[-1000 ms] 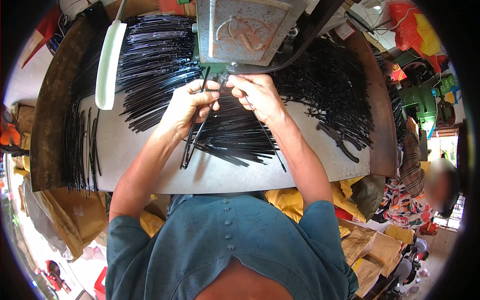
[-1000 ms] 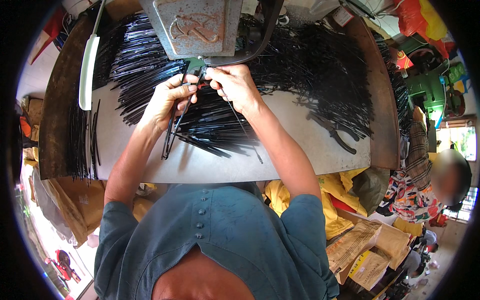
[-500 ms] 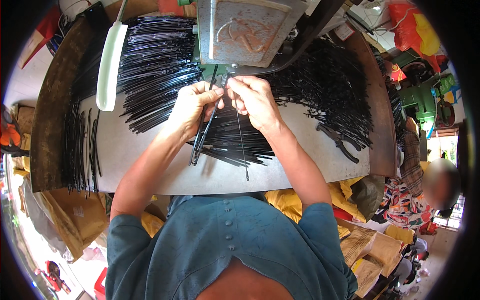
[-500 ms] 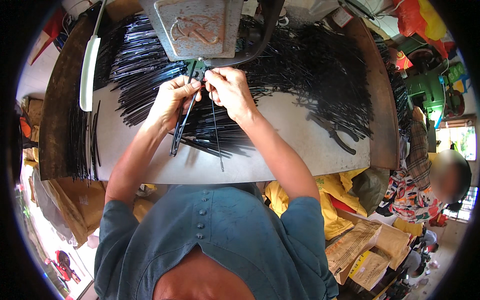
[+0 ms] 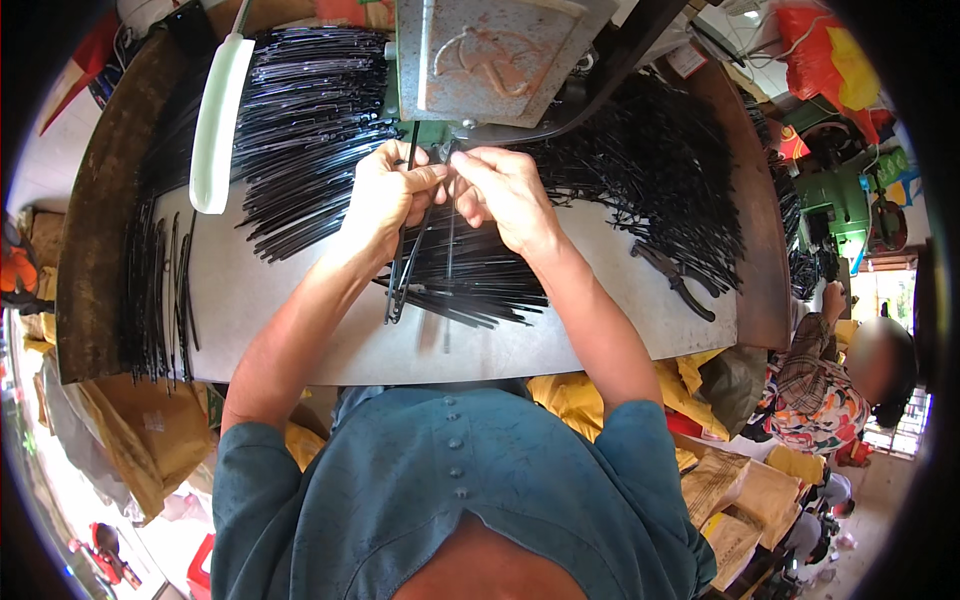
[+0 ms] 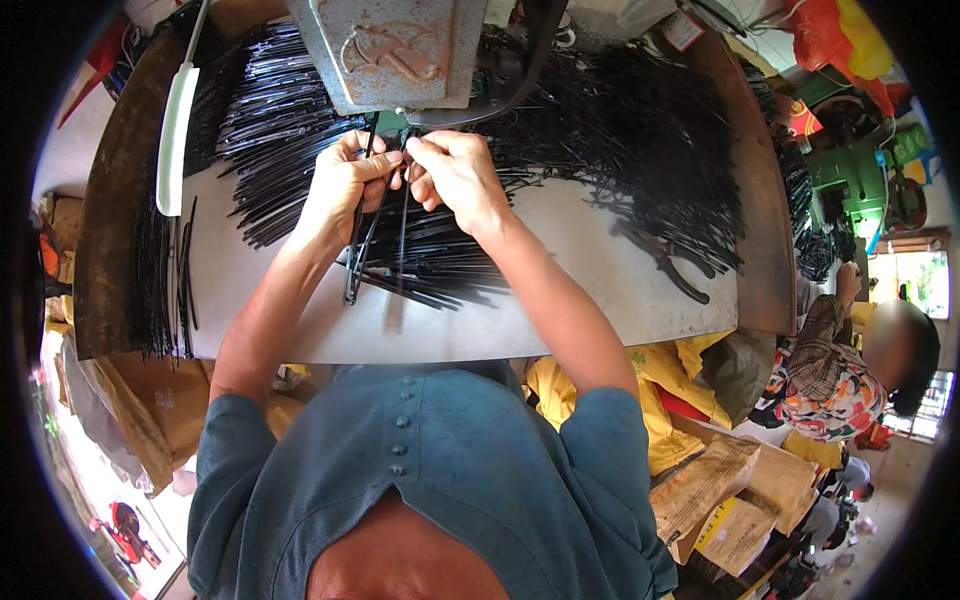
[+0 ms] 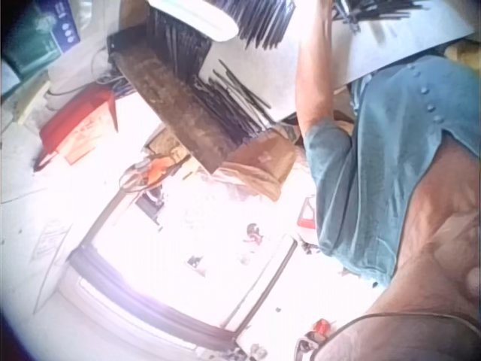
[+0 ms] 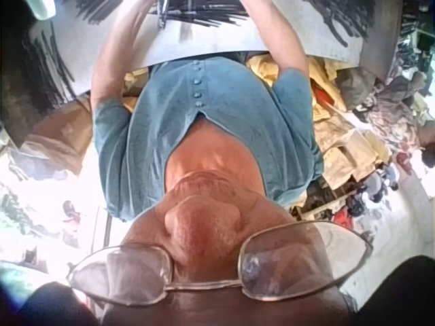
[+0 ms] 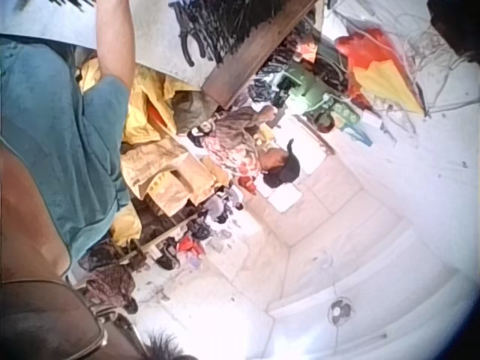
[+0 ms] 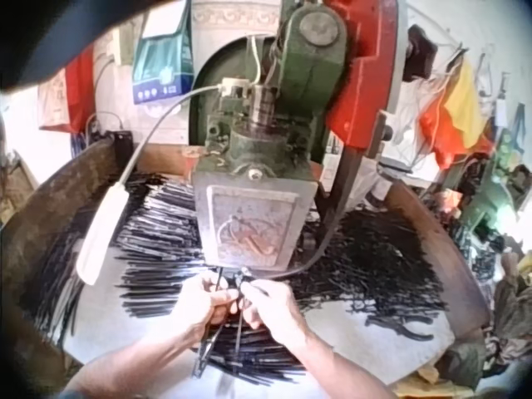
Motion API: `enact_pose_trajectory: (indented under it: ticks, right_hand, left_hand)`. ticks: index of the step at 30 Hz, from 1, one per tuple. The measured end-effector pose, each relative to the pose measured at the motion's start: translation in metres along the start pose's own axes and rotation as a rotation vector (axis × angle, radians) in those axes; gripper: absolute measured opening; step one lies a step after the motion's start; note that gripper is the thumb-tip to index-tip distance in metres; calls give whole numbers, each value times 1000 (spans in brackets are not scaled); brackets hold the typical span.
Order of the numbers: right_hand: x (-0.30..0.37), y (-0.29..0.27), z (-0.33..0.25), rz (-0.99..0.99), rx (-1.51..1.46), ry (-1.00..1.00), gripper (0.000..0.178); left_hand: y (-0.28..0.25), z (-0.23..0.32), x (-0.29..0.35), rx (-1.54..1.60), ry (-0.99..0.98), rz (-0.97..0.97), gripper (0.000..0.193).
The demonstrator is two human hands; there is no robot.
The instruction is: The person approaches a workbench and assembles umbrella rib components by joining plastic ribs with wire pieces and pressing them with a machine.
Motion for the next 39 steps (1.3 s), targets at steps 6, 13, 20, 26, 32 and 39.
enact_pose_trajectory:
  ticks: [6, 13, 20, 26, 32, 39]
  right_hand:
    - [18, -81, -22, 288, 445, -33, 13]
    - [44, -106, -43, 461, 1096, -135, 12]
    - [42, -84, -40, 318, 1759, -339, 12]
    - [41, -78, -33, 299, 1898, -309, 10]
    - [41, -84, -29, 306, 1874, -354, 8]
    - [55, -86, -36, 360, 1645, -311, 8]
  left_hand:
    - [1, 1, -3, -36, -40, -13, 15]
    - [-15, 20, 4, -161, -44, -69, 12]
    - [-113, 80, 42, -1122, -50, -139, 9]
    - [-144, 112, 68, -1973, 245, 146, 23]
    - [-21, 61, 52, -1521, 638, -280, 8]
    - [-4, 15, 29, -1359, 614, -376, 7]
Point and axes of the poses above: each hand's wrist, its own x-axis away from the middle knuckle, its own y-axis out of the palm, z = x × y, the point moved 7 cm from there along -x, towards the middle knuckle, and after that the axes turned 7 degrees about y, right-handed, at the moved point
